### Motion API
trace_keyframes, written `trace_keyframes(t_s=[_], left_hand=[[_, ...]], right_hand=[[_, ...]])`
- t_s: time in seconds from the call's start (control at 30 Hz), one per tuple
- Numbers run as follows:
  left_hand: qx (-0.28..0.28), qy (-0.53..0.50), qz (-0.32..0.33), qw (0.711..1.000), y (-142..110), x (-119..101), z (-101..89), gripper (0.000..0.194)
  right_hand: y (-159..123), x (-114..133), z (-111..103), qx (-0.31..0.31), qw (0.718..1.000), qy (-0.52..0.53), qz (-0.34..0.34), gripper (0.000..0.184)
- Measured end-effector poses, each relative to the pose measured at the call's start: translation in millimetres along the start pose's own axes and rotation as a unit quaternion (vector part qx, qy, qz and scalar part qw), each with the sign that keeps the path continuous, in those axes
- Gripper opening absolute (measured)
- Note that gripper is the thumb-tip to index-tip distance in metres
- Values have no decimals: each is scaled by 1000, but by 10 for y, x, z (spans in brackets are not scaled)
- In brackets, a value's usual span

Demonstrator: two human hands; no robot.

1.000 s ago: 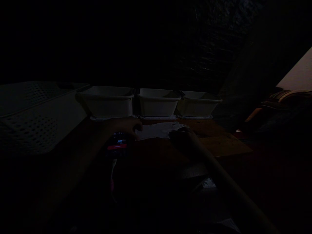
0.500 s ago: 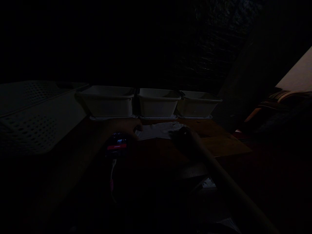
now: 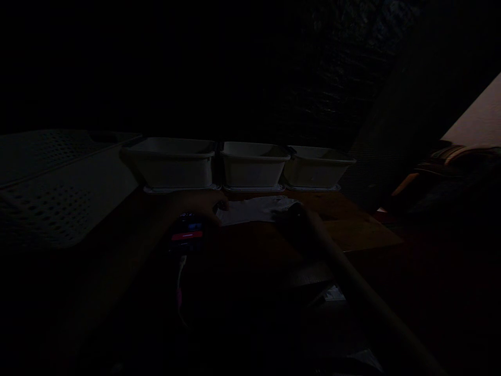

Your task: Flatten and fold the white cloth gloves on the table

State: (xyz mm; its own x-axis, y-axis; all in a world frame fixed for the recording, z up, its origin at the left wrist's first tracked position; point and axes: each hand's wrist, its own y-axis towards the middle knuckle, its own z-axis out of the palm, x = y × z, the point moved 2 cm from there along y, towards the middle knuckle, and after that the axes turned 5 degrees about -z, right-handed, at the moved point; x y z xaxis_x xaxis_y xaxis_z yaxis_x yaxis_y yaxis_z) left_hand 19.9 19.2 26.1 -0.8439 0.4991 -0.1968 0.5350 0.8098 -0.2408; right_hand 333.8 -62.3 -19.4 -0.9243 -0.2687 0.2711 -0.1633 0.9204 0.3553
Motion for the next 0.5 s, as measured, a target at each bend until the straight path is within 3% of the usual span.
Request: trace_keyframes(t_s=[0.3,0.5], left_hand=[[3,-11,11,1000,-15,-11,-14,58],[4,-17,8,1000,-23,-31,-18,59]], right_hand=[[19,-92,33,0,1000,2,12,24],[8,-28,1,-4,1000,16,-15,24]])
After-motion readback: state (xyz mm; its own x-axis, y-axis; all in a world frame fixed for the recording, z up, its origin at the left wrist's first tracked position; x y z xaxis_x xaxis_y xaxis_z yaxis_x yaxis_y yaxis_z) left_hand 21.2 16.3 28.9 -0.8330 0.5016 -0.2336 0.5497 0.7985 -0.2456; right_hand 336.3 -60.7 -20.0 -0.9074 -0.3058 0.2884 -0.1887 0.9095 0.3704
